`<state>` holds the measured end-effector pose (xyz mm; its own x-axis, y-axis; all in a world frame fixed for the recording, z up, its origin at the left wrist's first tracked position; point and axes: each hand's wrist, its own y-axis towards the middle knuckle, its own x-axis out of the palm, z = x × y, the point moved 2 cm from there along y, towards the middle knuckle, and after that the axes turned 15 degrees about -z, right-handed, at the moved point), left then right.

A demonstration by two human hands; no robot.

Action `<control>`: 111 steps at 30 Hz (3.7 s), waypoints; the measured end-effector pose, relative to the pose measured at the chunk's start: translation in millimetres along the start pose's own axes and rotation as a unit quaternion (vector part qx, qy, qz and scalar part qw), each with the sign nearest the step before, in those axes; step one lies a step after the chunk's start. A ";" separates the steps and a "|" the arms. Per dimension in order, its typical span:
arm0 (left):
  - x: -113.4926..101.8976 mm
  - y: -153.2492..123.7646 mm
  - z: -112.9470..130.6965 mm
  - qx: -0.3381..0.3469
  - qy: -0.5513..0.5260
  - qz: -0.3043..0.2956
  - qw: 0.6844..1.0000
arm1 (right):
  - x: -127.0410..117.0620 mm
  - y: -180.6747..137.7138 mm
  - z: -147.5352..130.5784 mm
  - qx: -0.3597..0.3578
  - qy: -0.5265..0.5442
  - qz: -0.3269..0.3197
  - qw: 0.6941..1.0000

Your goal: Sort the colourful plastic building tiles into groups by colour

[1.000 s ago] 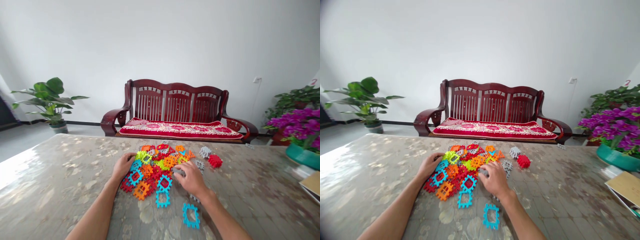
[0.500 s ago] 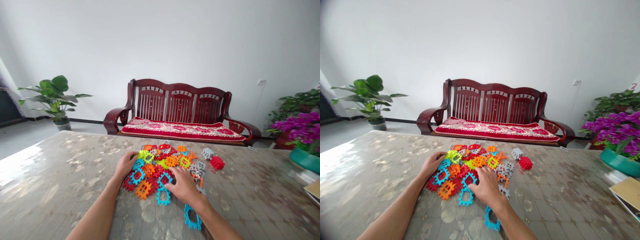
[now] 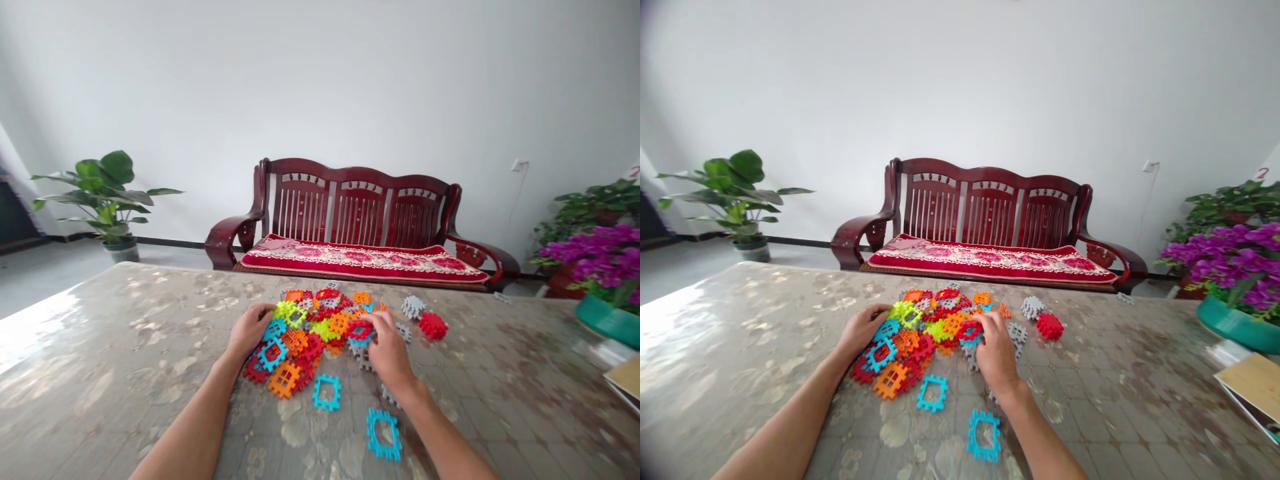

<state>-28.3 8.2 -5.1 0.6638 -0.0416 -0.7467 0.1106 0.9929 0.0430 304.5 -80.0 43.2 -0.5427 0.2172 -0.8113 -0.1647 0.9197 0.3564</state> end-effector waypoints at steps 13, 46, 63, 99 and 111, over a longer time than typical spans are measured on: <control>-0.6 0.0 -0.5 0.001 0.002 0.009 1.000 | -6.0 2.2 45.0 0.064 -0.016 0.017 0.998; -2.0 1.7 -3.9 -0.005 0.017 -0.008 1.000 | -26.7 16.5 67.6 0.102 -0.057 0.094 0.989; 0.5 8.2 -16.2 0.002 0.007 -0.008 1.000 | -64.3 -20.7 159.2 0.275 -0.086 0.215 0.933; -0.5 2.8 -4.5 0.004 0.006 -0.001 1.000 | -3.2 0.7 19.2 -0.114 -0.067 0.017 0.991; -3.0 -0.6 4.4 0.005 0.019 0.003 1.000 | 14.2 -8.2 -2.1 -0.073 -0.114 -0.058 0.989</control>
<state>-27.1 7.2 0.0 0.6360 -0.0318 -0.7710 0.1153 0.9918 0.0543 296.4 -85.1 29.7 -0.3161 0.1960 -0.9283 -0.3416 0.8893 0.3041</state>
